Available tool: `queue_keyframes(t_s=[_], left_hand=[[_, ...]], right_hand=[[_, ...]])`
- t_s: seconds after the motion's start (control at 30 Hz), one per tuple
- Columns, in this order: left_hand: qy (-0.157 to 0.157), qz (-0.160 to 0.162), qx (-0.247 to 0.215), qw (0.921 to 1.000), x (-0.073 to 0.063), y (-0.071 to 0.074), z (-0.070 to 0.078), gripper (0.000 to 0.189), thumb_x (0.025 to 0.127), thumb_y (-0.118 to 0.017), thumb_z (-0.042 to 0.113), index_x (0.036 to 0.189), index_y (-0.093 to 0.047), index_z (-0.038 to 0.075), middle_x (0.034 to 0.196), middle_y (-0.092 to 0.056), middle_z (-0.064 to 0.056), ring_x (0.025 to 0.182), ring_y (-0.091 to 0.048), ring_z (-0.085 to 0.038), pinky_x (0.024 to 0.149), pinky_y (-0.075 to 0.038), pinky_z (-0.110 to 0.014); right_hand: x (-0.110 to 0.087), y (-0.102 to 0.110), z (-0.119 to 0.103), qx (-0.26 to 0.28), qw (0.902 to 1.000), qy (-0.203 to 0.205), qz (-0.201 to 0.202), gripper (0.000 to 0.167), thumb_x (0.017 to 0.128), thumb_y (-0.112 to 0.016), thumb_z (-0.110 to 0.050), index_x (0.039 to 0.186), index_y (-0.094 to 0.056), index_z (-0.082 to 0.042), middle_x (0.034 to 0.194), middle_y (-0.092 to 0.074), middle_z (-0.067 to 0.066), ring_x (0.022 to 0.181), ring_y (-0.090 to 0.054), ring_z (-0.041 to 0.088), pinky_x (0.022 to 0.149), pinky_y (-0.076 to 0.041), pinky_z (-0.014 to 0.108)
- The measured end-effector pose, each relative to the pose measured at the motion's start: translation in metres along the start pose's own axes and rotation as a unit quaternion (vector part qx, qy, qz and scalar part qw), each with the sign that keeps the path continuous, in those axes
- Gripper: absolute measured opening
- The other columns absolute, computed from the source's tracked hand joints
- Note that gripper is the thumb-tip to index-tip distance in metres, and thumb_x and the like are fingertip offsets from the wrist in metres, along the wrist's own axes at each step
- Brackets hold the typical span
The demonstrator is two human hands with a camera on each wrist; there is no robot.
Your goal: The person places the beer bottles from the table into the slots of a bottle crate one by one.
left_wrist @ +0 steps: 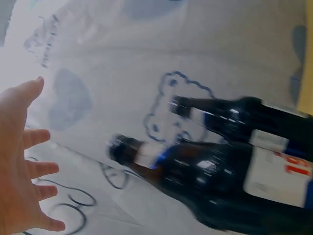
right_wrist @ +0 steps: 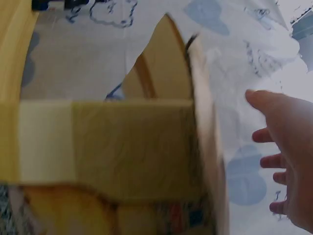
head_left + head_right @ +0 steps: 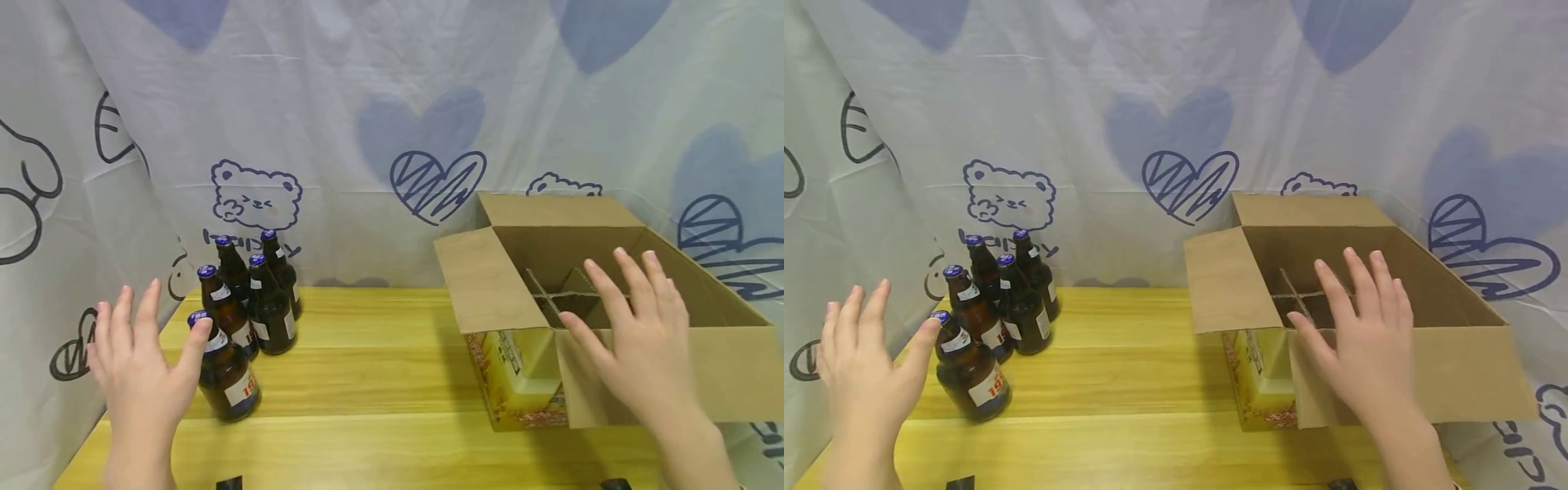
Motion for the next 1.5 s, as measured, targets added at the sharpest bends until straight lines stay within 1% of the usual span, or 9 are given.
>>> queue_keyframes(t_s=[0.1, 0.17, 0.47, 0.57, 0.67, 0.8, 1.0, 1.2, 1.5], left_hand=[[0.014, -0.007, -0.004, 0.9999, 0.002, -0.011, -0.013, 0.075, 0.091, -0.056, 0.055, 0.155, -0.026, 0.026, 0.164, -0.016, -0.011, 0.153, -0.002, -0.033, 0.115, 0.004, -0.067], [0.024, -0.015, 0.004, 0.9996, 0.003, -0.018, -0.022, 0.079, 0.090, -0.057, 0.057, 0.155, -0.025, 0.026, 0.164, -0.016, -0.012, 0.152, -0.002, -0.034, 0.115, 0.004, -0.067], [0.061, -0.060, 0.049, 0.9952, 0.001, -0.048, -0.053, 0.093, 0.085, -0.059, 0.065, 0.157, -0.015, 0.025, 0.164, -0.009, -0.016, 0.152, 0.000, -0.039, 0.113, 0.000, -0.070], [0.069, -0.067, 0.059, 0.9936, -0.001, -0.056, -0.061, 0.096, 0.084, -0.060, 0.066, 0.158, -0.011, 0.028, 0.164, -0.008, -0.016, 0.152, 0.000, -0.040, 0.113, -0.001, -0.070], [0.073, -0.070, 0.069, 0.9924, -0.004, -0.063, -0.067, 0.099, 0.083, -0.060, 0.066, 0.158, -0.008, 0.028, 0.164, -0.009, -0.017, 0.151, -0.002, -0.040, 0.111, -0.003, -0.072], [0.071, -0.069, 0.078, 0.9920, -0.009, -0.070, -0.073, 0.100, 0.083, -0.061, 0.066, 0.158, -0.011, 0.023, 0.162, -0.014, -0.019, 0.151, -0.006, -0.041, 0.109, -0.008, -0.073], [0.082, -0.073, 0.085, 0.9902, -0.016, -0.083, -0.084, 0.099, 0.082, -0.061, 0.067, 0.156, -0.020, 0.016, 0.160, -0.021, -0.020, 0.150, -0.010, -0.042, 0.108, -0.012, -0.072], [0.075, -0.054, 0.093, 0.9913, -0.018, -0.088, -0.085, 0.096, 0.081, -0.066, 0.063, 0.148, -0.035, 0.001, 0.153, -0.033, -0.023, 0.146, -0.019, -0.043, 0.108, -0.012, -0.072], [0.053, 0.009, 0.093, 0.9942, -0.019, -0.082, -0.078, 0.084, 0.076, -0.076, 0.052, 0.131, -0.049, -0.006, 0.130, -0.052, -0.030, 0.125, -0.041, -0.046, 0.105, -0.021, -0.066]], right_hand=[[-0.011, 0.008, 0.010, -0.004, 0.9971, 0.026, 0.071, 0.078, 0.092, -0.035, -0.072, 0.135, -0.055, -0.010, 0.144, -0.047, 0.024, 0.146, -0.029, 0.037, 0.118, -0.019, 0.056], [-0.018, 0.010, 0.018, -0.012, 0.9951, 0.038, 0.091, 0.078, 0.092, -0.036, -0.070, 0.131, -0.058, -0.006, 0.139, -0.051, 0.026, 0.143, -0.033, 0.039, 0.117, -0.022, 0.054], [-0.043, -0.002, 0.048, -0.047, 0.9968, 0.031, 0.057, 0.078, 0.094, -0.034, -0.069, 0.130, -0.060, -0.005, 0.131, -0.055, 0.028, 0.139, -0.039, 0.041, 0.112, -0.028, 0.057], [-0.047, -0.005, 0.055, -0.038, 0.9965, 0.026, 0.070, 0.074, 0.095, -0.036, -0.067, 0.125, -0.063, -0.005, 0.123, -0.060, 0.027, 0.130, -0.047, 0.041, 0.106, -0.032, 0.058], [-0.052, -0.007, 0.058, -0.025, 0.9944, 0.027, 0.099, 0.071, 0.095, -0.039, -0.065, 0.119, -0.066, -0.004, 0.113, -0.064, 0.026, 0.116, -0.054, 0.041, 0.110, -0.031, 0.053], [-0.058, -0.008, 0.058, -0.002, 0.9855, 0.031, 0.167, 0.066, 0.096, -0.043, -0.060, 0.109, -0.069, 0.000, 0.102, -0.066, 0.026, 0.101, -0.055, 0.043, 0.115, -0.028, 0.049], [-0.063, -0.012, 0.058, 0.048, 0.9683, 0.013, 0.245, 0.063, 0.097, -0.046, -0.054, 0.100, -0.067, 0.006, 0.097, -0.063, 0.029, 0.099, -0.052, 0.047, 0.112, -0.026, 0.055], [-0.068, -0.016, 0.062, 0.074, 0.9641, 0.000, 0.255, 0.063, 0.097, -0.047, -0.053, 0.100, -0.066, 0.008, 0.098, -0.060, 0.030, 0.105, -0.051, 0.047, 0.113, -0.020, 0.058], [-0.067, -0.016, 0.059, 0.081, 0.9629, -0.008, 0.257, 0.065, 0.096, -0.046, -0.054, 0.100, -0.065, 0.009, 0.099, -0.060, 0.031, 0.105, -0.050, 0.049, 0.114, -0.019, 0.058]])
Point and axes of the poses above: each hand's wrist, its own x-axis towards the middle knuckle, its own y-axis out of the back of the hand, z = x × y, the point moved 9 cm from there along x, towards the middle knuckle
